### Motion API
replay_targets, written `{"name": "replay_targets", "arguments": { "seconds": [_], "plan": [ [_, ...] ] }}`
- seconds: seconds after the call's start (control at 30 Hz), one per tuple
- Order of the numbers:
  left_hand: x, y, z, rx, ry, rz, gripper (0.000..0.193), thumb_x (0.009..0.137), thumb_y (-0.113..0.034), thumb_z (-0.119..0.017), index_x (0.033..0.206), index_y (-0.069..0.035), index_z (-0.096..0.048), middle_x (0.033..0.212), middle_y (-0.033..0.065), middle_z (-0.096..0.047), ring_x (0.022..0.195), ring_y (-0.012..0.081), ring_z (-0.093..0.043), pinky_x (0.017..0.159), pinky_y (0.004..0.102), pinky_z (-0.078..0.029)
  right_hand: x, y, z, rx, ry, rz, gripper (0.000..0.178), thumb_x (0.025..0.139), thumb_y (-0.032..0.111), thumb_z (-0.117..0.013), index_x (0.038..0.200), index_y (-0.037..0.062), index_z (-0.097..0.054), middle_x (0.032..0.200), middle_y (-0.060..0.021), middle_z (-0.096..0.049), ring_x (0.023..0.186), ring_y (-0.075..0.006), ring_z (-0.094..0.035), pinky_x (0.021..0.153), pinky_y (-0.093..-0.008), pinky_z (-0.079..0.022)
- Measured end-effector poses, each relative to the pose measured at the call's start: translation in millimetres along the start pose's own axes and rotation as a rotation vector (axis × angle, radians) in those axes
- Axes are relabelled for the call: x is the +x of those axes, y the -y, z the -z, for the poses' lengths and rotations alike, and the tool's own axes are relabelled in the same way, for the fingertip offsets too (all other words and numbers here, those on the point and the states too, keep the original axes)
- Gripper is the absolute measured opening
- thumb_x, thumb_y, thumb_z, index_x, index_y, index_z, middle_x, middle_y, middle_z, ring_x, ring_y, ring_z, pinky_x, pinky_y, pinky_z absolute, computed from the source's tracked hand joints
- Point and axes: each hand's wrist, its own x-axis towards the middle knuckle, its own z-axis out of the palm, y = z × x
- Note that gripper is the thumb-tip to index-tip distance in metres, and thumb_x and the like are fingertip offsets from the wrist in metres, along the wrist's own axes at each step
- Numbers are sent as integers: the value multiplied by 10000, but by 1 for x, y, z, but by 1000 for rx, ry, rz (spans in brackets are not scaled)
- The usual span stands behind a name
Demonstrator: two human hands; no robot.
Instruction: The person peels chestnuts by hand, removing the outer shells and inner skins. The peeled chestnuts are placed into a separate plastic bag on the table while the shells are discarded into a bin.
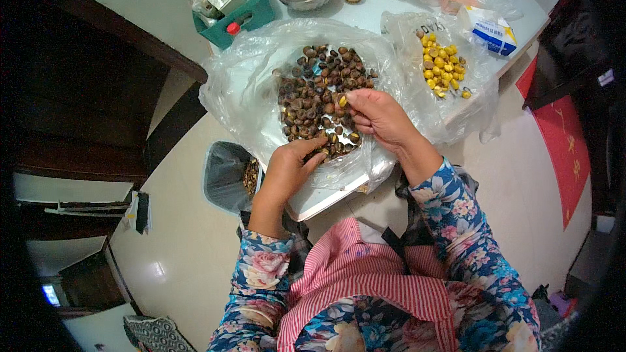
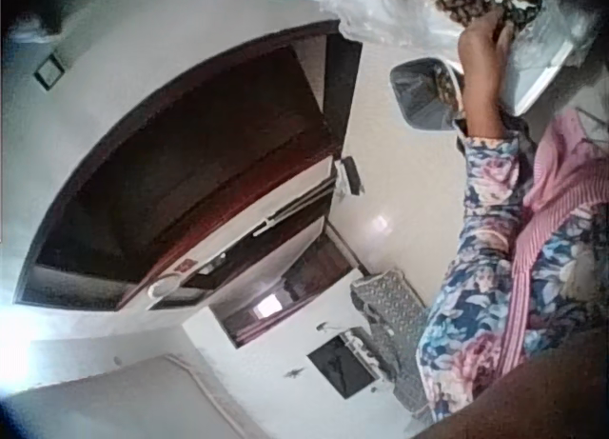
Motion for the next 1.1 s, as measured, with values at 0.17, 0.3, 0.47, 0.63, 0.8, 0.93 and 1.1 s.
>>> {"name": "replay_targets", "arguments": {
  "seconds": [0.17,0.3,0.47,0.63,0.8,0.93,1.1],
  "plan": [
    [6,-3,-13,-199,-207,56,285,787,-129,-650,1055,-37,-619,904,104,-650,757,185,-600,701,278,-476,-8,-4,-4,180,61,-36,243,913,257,-512,854,32,-579,591,76,-371,448,1,-302,384,-156,-210],
    [12,-11,-11,-691,-227,234,267,823,-159,-639,1066,-49,-621,767,-22,-584,569,33,-463,485,182,-376,-15,-10,-5,221,72,-109,205,911,241,-515,861,46,-555,631,53,-416,453,-4,-308,389,-151,-235],
    [22,-22,-13,-1004,-82,296,278,832,-166,-630,1077,-37,-606,726,-39,-561,474,15,-407,394,167,-302,-14,-13,-3,188,78,-230,202,893,256,-546,856,57,-550,667,39,-452,460,-5,-324,384,-154,-248],
    [33,-17,-9,-968,-78,237,201,811,-59,-624,1007,-18,-606,733,-12,-570,452,11,-418,364,170,-288,-3,-8,-1,52,99,-258,233,881,310,-559,806,90,-546,662,44,-456,462,-8,-331,389,-158,-228],
    [38,-11,0,-823,-94,196,164,768,-19,-616,931,-13,-597,741,-14,-558,587,26,-476,508,170,-384,7,-6,-5,-239,171,-216,258,887,335,-539,796,94,-548,624,53,-458,497,-26,-371,420,-181,-274],
    [41,-7,0,-675,-87,192,156,727,-6,-610,880,-7,-576,748,-19,-559,697,38,-497,634,181,-414,12,-15,-9,-527,147,-28,297,891,309,-527,761,43,-544,626,21,-491,570,-64,-437,491,-229,-347],
    [43,-5,-6,-430,-214,-3,107,683,6,-587,787,-2,-562,665,15,-547,632,47,-491,580,191,-415,12,-22,-9,-734,121,179,297,883,268,-525,797,-16,-542,617,-55,-506,591,-121,-482,523,-300,-390]
  ]
}}
